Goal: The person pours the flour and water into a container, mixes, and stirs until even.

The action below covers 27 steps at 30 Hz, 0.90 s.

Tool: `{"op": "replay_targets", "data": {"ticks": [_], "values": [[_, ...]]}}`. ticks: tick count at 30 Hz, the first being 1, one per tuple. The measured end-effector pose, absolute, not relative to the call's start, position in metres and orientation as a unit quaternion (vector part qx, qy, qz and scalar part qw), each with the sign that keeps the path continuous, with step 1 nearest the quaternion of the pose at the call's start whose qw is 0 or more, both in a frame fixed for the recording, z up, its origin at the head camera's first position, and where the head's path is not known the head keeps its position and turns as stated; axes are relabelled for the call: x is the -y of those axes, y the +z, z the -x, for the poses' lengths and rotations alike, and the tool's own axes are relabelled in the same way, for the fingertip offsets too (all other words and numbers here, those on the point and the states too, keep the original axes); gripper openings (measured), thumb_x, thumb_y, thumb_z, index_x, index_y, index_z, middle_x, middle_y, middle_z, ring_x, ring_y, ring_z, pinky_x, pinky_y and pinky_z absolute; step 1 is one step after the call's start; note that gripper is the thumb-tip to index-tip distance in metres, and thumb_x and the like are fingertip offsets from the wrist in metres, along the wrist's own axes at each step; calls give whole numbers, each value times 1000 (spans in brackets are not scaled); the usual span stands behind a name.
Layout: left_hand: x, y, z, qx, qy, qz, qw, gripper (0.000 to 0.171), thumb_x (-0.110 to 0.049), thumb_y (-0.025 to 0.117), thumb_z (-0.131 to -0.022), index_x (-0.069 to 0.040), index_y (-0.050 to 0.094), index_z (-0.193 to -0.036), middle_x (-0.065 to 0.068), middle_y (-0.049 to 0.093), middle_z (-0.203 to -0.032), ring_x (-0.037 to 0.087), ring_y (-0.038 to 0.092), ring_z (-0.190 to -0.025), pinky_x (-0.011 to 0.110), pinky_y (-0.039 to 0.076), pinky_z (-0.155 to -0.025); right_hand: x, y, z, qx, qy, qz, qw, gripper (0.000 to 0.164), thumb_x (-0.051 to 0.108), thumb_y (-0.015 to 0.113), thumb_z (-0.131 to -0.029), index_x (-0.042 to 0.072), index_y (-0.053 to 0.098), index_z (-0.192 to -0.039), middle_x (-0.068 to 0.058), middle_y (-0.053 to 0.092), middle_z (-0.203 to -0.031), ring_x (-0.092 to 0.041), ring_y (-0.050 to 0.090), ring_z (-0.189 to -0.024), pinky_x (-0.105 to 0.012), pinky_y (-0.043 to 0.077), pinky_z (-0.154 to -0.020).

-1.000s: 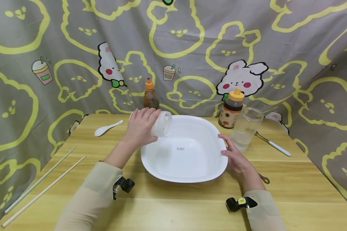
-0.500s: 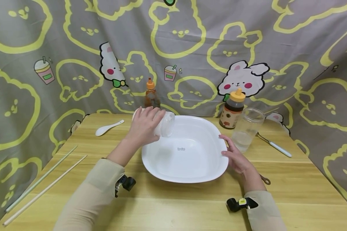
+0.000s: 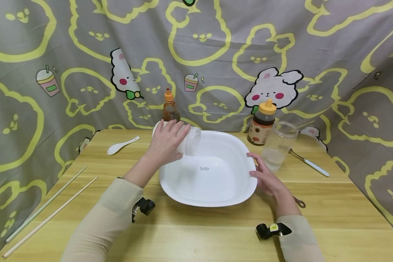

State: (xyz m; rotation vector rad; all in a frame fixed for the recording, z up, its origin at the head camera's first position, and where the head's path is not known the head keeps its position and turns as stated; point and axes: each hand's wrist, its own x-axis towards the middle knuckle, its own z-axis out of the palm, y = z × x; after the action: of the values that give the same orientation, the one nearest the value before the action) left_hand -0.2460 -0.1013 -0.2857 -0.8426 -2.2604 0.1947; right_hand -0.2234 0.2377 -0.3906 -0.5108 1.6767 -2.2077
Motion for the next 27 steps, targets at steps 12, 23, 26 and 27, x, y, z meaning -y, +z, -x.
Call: {"op": "replay_targets", "data": {"ticks": [12,23,26,27], "values": [[103,-286,246,872,84,327,355,81,-36,74,-51,-10,39,-119,14,46,-114,35,39,-105,55,28,-87,-238,-390,224,-584,-774,183,164,55,-5,42,-83,21,23,-128,-19,31,-112,-26,54,-88,-48,46,-61],[101,-285,248,855,90,353,370,79,-33,75,-50,-13,41,-119,14,47,-113,35,39,-107,54,26,-88,-238,-391,224,-591,-769,180,161,56,-4,43,-83,23,23,-128,-20,30,-113,-27,54,-87,-49,46,-61],[100,-284,248,853,94,359,366,82,-35,77,-49,-14,40,-120,14,46,-113,35,38,-108,55,25,-89,-238,-391,224,-592,-770,179,161,56,-4,43,-82,23,23,-127,-20,30,-113,-27,54,-87,-49,46,-62],[99,-284,248,854,96,360,364,82,-35,77,-49,-14,40,-120,14,46,-114,35,37,-109,55,24,-89,-238,-391,224,-592,-769,179,160,56,-4,44,-82,23,23,-127,-20,30,-113,-27,54,-87,-50,45,-61]]}}
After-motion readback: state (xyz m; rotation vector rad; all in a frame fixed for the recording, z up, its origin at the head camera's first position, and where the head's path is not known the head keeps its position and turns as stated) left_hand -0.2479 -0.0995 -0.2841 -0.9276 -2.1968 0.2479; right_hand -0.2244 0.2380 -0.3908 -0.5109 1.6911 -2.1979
